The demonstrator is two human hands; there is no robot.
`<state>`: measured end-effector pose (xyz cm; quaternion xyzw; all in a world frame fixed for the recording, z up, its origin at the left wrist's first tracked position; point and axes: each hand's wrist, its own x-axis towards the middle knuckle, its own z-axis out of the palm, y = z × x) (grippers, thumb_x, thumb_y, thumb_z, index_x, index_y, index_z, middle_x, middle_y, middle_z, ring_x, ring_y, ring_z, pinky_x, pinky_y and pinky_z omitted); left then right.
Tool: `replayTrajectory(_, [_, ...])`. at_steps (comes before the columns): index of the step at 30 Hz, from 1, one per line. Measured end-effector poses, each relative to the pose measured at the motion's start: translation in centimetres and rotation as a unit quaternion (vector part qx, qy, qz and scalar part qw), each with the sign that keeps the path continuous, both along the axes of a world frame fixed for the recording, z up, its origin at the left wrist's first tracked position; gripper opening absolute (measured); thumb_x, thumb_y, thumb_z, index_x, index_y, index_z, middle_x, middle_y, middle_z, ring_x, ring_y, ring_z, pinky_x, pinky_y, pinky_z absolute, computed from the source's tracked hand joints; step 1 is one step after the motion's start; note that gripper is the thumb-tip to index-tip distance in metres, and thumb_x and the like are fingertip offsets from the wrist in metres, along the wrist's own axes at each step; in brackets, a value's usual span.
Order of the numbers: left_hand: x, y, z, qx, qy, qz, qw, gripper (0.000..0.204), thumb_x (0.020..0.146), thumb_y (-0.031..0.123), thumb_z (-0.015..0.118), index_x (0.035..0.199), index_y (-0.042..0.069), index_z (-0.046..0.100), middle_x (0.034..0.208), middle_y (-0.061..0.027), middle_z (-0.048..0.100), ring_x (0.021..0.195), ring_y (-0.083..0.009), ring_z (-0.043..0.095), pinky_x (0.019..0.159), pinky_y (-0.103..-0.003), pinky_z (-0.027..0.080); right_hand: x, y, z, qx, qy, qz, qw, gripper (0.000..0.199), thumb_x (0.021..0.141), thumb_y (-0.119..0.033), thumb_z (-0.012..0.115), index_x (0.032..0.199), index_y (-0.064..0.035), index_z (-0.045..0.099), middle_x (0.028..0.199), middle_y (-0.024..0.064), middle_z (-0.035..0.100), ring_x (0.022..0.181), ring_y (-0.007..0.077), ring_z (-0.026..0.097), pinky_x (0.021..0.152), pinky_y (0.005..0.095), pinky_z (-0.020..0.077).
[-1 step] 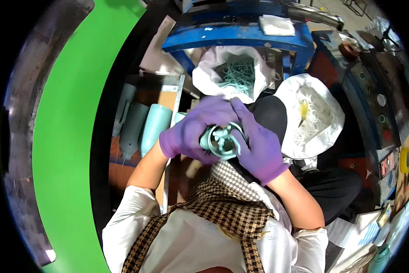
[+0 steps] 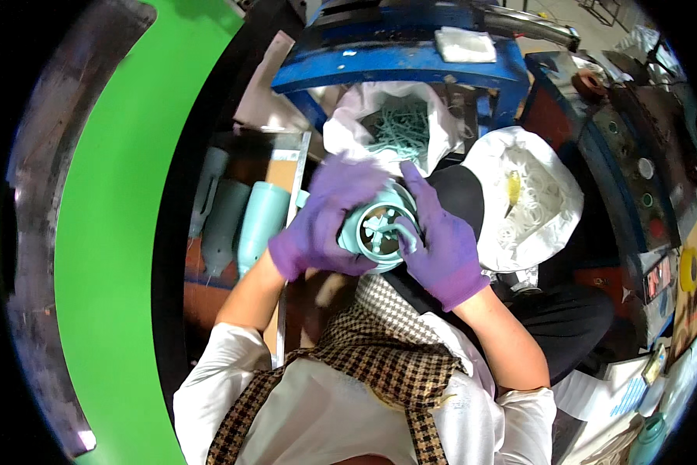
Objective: The person assembles light green plastic garden sprayers by hand. They pick up the main body, insert a white plastic component into the opening, and then attach a beige carrying handle to the top. The completed units are placed on a nearby table.
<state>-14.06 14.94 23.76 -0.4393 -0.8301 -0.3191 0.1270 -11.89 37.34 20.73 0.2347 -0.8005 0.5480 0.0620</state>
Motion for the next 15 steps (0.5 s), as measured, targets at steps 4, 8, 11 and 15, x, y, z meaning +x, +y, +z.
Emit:
replayTrajectory(4, [2.5,2.3,-2.4,-0.046,0.044,0.132,0.989,0.096,0.06,0.043,0.09,0.137,0.001,0.053,0.139,-0.0217,0.056,0.132,-0.043,0.05,0.114,-0.056,0.034,2.2,-1.3,-1.7,-0.03,0.04,-0.083,0.995,0.056,0.093,-0.018,0.067,0.144,-0.0035,0.048,0.12,0.0218,0.067,0.098,0.0396,0.069,0.083,0.0412,0.0563])
replayTrajectory(8, [2.2,1.3,-4.5,-0.04,0.091,0.117,0.988,0.066,0.064,0.032,0.086,0.12,0.005,0.064,0.122,-0.0145,0.068,0.12,-0.0376,0.061,0.11,-0.056,0.04,3.0,1.8,-3.3,0.031,0.259,-0.027,0.965,0.046,0.08,-0.023,0.076,0.122,-0.0067,0.064,0.108,0.0153,0.067,0.069,0.0306,0.065,0.061,0.0398,0.0535])
replayTrajectory(11, [1.6,3.6,-1.0,-0.034,0.064,0.031,0.997,0.056,0.066,0.027,0.082,0.115,0.006,0.065,0.119,-0.0133,0.069,0.116,-0.0372,0.065,0.108,-0.056,0.043,3.3,1.6,-4.8,0.136,0.311,-0.016,0.941,0.044,0.078,-0.025,0.075,0.119,-0.0131,0.064,0.092,0.0072,0.067,0.061,0.0264,0.063,0.05,0.0389,0.0507])
replayTrajectory(15, [-0.1,4.8,-1.3,-0.042,0.074,-0.017,0.996,0.061,0.063,0.035,0.087,0.114,0.008,0.066,0.116,-0.0122,0.071,0.115,-0.0362,0.065,0.107,-0.055,0.045,3.4,0.6,-5.6,0.103,0.18,-0.037,0.978,0.053,0.085,-0.026,0.069,0.133,-0.0156,0.051,0.071,0.0105,0.066,0.06,0.0318,0.067,0.051,0.0466,0.0508])
